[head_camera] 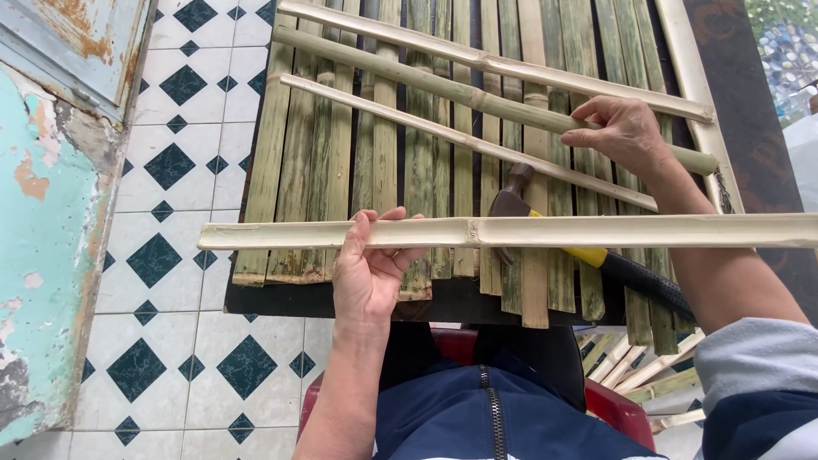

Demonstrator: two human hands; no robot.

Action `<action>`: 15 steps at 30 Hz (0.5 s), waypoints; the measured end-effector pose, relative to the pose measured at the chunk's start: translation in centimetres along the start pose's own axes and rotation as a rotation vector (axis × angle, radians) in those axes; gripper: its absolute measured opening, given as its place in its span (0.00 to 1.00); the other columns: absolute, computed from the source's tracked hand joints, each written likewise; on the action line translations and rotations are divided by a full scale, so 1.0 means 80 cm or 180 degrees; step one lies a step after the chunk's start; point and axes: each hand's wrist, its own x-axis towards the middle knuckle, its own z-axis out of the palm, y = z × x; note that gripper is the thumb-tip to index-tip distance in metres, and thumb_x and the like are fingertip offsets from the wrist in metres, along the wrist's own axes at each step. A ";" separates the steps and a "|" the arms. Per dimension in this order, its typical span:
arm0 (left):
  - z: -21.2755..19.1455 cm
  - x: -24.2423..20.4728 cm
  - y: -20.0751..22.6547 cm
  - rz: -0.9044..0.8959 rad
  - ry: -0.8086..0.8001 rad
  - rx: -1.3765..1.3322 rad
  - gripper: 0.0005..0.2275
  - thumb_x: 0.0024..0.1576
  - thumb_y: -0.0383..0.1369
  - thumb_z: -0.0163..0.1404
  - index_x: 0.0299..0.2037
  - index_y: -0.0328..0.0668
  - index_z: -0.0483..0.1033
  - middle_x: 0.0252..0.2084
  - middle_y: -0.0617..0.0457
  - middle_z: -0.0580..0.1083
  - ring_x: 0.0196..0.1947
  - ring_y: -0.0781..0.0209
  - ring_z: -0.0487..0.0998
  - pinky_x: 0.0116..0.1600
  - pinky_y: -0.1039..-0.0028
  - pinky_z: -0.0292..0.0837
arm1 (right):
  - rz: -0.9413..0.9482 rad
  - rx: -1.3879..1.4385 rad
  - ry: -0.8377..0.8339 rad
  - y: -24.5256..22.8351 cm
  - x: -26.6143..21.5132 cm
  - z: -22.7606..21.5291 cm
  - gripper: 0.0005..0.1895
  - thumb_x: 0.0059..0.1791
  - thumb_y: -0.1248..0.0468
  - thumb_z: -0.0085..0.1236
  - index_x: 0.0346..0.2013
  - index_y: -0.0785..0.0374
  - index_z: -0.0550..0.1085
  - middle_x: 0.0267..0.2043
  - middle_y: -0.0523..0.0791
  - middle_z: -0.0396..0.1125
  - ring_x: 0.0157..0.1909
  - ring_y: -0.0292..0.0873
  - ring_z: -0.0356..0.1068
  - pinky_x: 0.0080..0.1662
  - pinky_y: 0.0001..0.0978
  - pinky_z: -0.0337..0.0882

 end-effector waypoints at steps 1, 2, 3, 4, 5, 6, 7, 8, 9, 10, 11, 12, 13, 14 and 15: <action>0.000 0.001 0.000 0.0005 -0.0002 -0.0022 0.05 0.54 0.32 0.44 0.34 0.40 0.65 0.38 0.32 0.72 0.40 0.31 0.71 0.36 0.42 0.72 | -0.0033 -0.0126 0.0006 0.002 0.002 0.001 0.18 0.34 0.57 0.66 0.38 0.52 0.74 0.26 0.39 0.64 0.30 0.35 0.63 0.38 0.23 0.62; 0.006 -0.001 0.002 0.0009 -0.0005 -0.0018 0.05 0.54 0.32 0.44 0.34 0.40 0.65 0.38 0.32 0.72 0.40 0.31 0.71 0.36 0.42 0.72 | -0.0037 -0.0121 0.0008 -0.002 0.005 -0.003 0.18 0.34 0.57 0.66 0.38 0.52 0.74 0.26 0.39 0.64 0.30 0.35 0.63 0.38 0.23 0.62; 0.012 -0.004 0.004 -0.0037 0.0276 -0.0052 0.06 0.52 0.31 0.46 0.35 0.39 0.66 0.37 0.33 0.72 0.41 0.32 0.72 0.37 0.44 0.71 | -0.0537 -0.0480 0.0018 -0.005 0.007 -0.007 0.11 0.41 0.59 0.61 0.36 0.58 0.74 0.31 0.44 0.64 0.33 0.40 0.62 0.37 0.28 0.63; 0.018 -0.007 0.005 -0.0084 0.0558 -0.0087 0.08 0.50 0.31 0.48 0.36 0.38 0.66 0.36 0.34 0.72 0.43 0.33 0.72 0.39 0.46 0.71 | -0.1037 -0.0837 0.0024 -0.009 0.010 -0.012 0.08 0.48 0.61 0.56 0.34 0.64 0.74 0.36 0.49 0.63 0.36 0.45 0.61 0.37 0.34 0.63; 0.018 -0.007 0.005 -0.0086 0.0558 -0.0081 0.08 0.50 0.31 0.48 0.36 0.38 0.66 0.36 0.34 0.72 0.43 0.33 0.72 0.39 0.46 0.71 | -0.1033 -0.0834 0.0027 0.006 0.022 -0.010 0.08 0.48 0.61 0.56 0.34 0.64 0.74 0.36 0.49 0.63 0.36 0.45 0.61 0.37 0.34 0.63; 0.019 -0.008 0.006 -0.0087 0.0592 -0.0102 0.08 0.49 0.30 0.48 0.36 0.38 0.66 0.36 0.34 0.72 0.42 0.32 0.72 0.39 0.46 0.71 | -0.1160 -0.1350 0.0403 0.022 0.035 -0.008 0.11 0.46 0.59 0.58 0.38 0.62 0.74 0.39 0.48 0.65 0.38 0.45 0.60 0.37 0.35 0.60; 0.021 -0.008 0.006 -0.0087 0.0615 -0.0124 0.08 0.48 0.30 0.49 0.35 0.37 0.66 0.36 0.34 0.72 0.41 0.32 0.72 0.39 0.45 0.70 | -0.1286 -0.1868 0.0789 0.036 0.049 -0.007 0.15 0.45 0.58 0.60 0.43 0.60 0.75 0.41 0.46 0.66 0.41 0.46 0.60 0.38 0.35 0.58; 0.022 -0.008 0.007 -0.0089 0.0605 -0.0121 0.08 0.48 0.30 0.49 0.35 0.37 0.66 0.36 0.34 0.72 0.41 0.32 0.72 0.39 0.45 0.70 | -0.1285 -0.1869 0.0800 0.045 0.053 -0.005 0.15 0.45 0.58 0.60 0.43 0.60 0.75 0.41 0.46 0.66 0.41 0.46 0.60 0.38 0.35 0.58; 0.023 -0.009 0.008 -0.0088 0.0659 -0.0130 0.07 0.49 0.30 0.48 0.35 0.37 0.66 0.36 0.34 0.72 0.41 0.33 0.72 0.40 0.45 0.70 | -0.1028 -0.1857 0.0733 0.053 0.058 -0.004 0.15 0.42 0.57 0.62 0.42 0.55 0.74 0.39 0.44 0.65 0.40 0.46 0.58 0.38 0.36 0.54; 0.025 -0.010 0.009 -0.0087 0.0712 -0.0139 0.07 0.49 0.29 0.48 0.35 0.38 0.66 0.35 0.35 0.72 0.41 0.33 0.72 0.41 0.44 0.70 | -0.0773 -0.1840 0.0664 0.061 0.064 -0.002 0.16 0.40 0.57 0.63 0.41 0.50 0.73 0.37 0.42 0.64 0.39 0.45 0.57 0.38 0.36 0.51; 0.022 -0.008 0.009 -0.0081 0.0710 -0.0143 0.07 0.49 0.29 0.48 0.35 0.38 0.66 0.35 0.35 0.72 0.41 0.33 0.72 0.41 0.44 0.70 | -0.0780 -0.1839 0.0666 0.063 0.068 -0.002 0.16 0.40 0.57 0.63 0.41 0.50 0.73 0.37 0.42 0.64 0.39 0.45 0.57 0.38 0.36 0.51; 0.019 -0.005 0.009 -0.0078 0.0673 -0.0135 0.07 0.49 0.30 0.48 0.35 0.38 0.66 0.36 0.34 0.72 0.42 0.32 0.72 0.40 0.45 0.70 | -0.0915 -0.1924 0.0720 0.066 0.072 -0.003 0.10 0.46 0.57 0.58 0.41 0.52 0.75 0.34 0.42 0.64 0.37 0.45 0.56 0.37 0.36 0.51; 0.015 -0.005 0.010 -0.0073 0.0647 -0.0125 0.08 0.50 0.30 0.47 0.36 0.37 0.66 0.36 0.34 0.72 0.42 0.31 0.72 0.38 0.45 0.70 | -0.1048 -0.2001 0.0763 0.069 0.075 -0.001 0.08 0.52 0.57 0.52 0.40 0.54 0.76 0.30 0.42 0.64 0.35 0.45 0.55 0.36 0.36 0.50; 0.015 -0.004 0.011 -0.0065 0.0655 -0.0125 0.08 0.50 0.30 0.47 0.36 0.37 0.66 0.36 0.34 0.72 0.42 0.31 0.72 0.38 0.45 0.70 | -0.1054 -0.1994 0.0756 0.062 0.075 -0.005 0.08 0.52 0.57 0.52 0.40 0.54 0.76 0.30 0.42 0.64 0.35 0.45 0.55 0.36 0.36 0.50; 0.015 -0.003 0.011 -0.0050 0.0645 -0.0102 0.07 0.50 0.31 0.47 0.36 0.37 0.66 0.36 0.34 0.72 0.42 0.30 0.72 0.38 0.45 0.70 | -0.1021 -0.1489 0.0520 0.056 0.075 -0.011 0.07 0.50 0.62 0.52 0.38 0.58 0.76 0.31 0.43 0.64 0.34 0.45 0.57 0.35 0.35 0.54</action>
